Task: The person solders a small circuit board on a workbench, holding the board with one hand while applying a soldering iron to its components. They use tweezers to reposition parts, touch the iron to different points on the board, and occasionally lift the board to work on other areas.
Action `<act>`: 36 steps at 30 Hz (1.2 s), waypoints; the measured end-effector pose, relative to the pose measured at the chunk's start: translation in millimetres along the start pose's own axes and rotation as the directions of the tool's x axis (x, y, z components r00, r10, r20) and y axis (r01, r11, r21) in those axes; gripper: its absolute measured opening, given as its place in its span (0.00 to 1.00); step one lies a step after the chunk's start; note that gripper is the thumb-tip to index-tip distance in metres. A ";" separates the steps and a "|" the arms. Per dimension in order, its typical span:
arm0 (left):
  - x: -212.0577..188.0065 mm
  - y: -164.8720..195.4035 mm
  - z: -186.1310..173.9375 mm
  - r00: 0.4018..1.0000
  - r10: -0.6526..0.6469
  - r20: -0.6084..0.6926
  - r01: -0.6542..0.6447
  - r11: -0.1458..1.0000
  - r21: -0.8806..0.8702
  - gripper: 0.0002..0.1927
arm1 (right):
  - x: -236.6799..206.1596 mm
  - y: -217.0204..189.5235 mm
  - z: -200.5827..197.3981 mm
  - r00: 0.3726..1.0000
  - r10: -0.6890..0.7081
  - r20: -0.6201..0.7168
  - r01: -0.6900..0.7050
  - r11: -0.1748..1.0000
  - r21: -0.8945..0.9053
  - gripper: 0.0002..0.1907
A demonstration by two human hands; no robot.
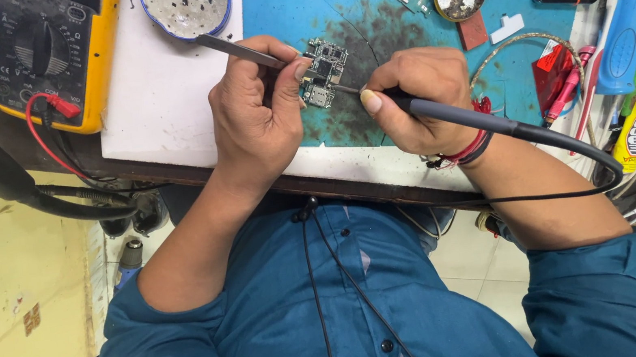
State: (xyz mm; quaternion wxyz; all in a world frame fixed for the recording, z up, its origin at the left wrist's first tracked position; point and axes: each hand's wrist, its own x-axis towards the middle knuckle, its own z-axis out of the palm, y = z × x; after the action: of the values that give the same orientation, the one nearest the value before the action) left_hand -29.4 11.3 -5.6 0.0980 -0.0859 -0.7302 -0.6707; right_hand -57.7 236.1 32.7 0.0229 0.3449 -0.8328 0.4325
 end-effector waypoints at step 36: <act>-0.4 -2.2 0.8 1.000 0.004 0.003 -0.004 1.000 -0.020 0.06 | 1.3 0.2 -0.6 1.000 -0.015 0.010 0.015 1.000 -0.010 0.06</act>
State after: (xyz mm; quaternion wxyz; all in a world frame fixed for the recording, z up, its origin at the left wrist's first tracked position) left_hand -29.6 12.0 -7.9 0.0976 -0.0894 -0.7233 -0.6778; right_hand -58.9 235.9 33.3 0.0239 0.3531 -0.8323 0.4265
